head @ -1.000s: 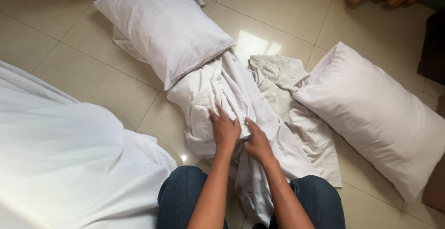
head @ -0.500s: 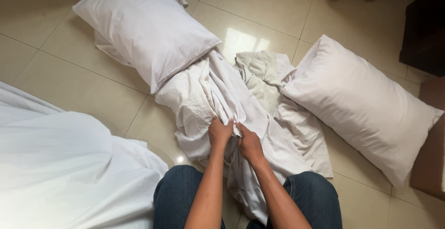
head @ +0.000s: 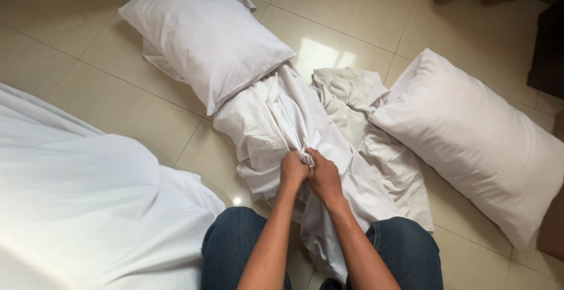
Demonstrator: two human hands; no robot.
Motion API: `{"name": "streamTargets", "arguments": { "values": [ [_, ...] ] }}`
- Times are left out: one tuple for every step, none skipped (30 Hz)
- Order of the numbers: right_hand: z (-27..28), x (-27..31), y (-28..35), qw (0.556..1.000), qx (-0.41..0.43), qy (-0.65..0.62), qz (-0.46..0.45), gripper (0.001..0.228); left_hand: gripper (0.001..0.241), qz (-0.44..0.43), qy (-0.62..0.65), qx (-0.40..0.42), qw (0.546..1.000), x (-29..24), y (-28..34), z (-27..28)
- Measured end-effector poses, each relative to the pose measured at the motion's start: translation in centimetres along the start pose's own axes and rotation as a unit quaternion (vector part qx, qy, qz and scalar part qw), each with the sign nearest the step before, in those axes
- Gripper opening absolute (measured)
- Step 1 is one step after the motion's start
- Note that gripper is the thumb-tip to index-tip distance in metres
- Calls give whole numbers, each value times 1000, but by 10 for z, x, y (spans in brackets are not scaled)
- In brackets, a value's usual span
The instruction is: The person folds a white pillowcase on the floor and places it on a bedside table. They then fold a white bedsheet on the bed and arrange white pillows on the floor.
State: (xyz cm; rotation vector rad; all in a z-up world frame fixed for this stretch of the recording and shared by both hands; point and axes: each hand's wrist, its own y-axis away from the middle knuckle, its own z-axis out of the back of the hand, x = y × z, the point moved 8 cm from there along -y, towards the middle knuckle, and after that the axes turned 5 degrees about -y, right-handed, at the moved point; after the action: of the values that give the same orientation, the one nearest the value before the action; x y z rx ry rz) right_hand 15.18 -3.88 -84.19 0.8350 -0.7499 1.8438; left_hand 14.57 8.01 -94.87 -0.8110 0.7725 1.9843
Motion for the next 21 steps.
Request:
{"name": "streamTargets", "arguments": {
  "values": [
    [2,7,-2,1000,1,-1,3,49,21,0,0,-4,1000,-5,2,6],
    [2,5,-5,999,19,5,-40,52,21,13,-1,2,1000,-9,3,10],
    [2,3,-6,996,36,12,-85,55,22,26,-1,8,1000,-12,5,13],
    [2,6,-10,996,37,12,-82,55,22,26,0,6,1000,-18,4,19],
    [5,9,-11,997,27,7,-77,53,23,17,-3,-7,1000,-25,7,24],
    [8,11,-12,997,16,3,-72,51,24,8,-6,-20,1000,-32,9,29],
    [10,16,-14,997,19,2,-71,51,24,11,-6,-22,1000,-41,12,40],
    [9,18,-16,995,36,-6,-92,55,22,35,-27,-1,999,-47,16,48],
    [10,19,-19,992,50,-12,-113,58,22,57,-49,19,997,-54,18,54],
    [4,11,-23,992,52,-13,-111,58,22,58,-49,17,997,-47,12,50],
    [1,3,-24,994,47,3,-103,59,19,43,-65,18,997,-41,10,43],
    [-2,-5,-25,994,41,18,-95,59,16,28,-82,19,996,-35,7,35],
    [-4,-8,-24,994,41,19,-101,59,16,28,-83,25,996,-42,8,40],
    [-5,-8,-24,996,30,5,-88,58,17,38,-83,26,995,-48,9,46],
    [-3,-7,-23,997,21,-6,-77,58,19,50,-82,28,995,-54,13,51],
    [-2,-1,-21,996,22,-3,-84,58,19,53,-81,35,995,-55,16,52],
    [4,13,-21,998,2,-8,-55,53,17,38,-86,19,995,-63,19,58],
    [12,30,-22,999,-18,-12,-25,50,15,24,-90,4,996,-72,22,67],
    [12,31,-20,999,-19,-10,-24,50,15,23,-88,4,996,-80,24,77],
    [14,38,-18,999,-27,15,-7,51,15,44,-73,-5,996,-86,27,90],
    [14,47,-17,999,-33,37,13,52,15,68,-57,-19,996,-91,31,106]
  ]
}}
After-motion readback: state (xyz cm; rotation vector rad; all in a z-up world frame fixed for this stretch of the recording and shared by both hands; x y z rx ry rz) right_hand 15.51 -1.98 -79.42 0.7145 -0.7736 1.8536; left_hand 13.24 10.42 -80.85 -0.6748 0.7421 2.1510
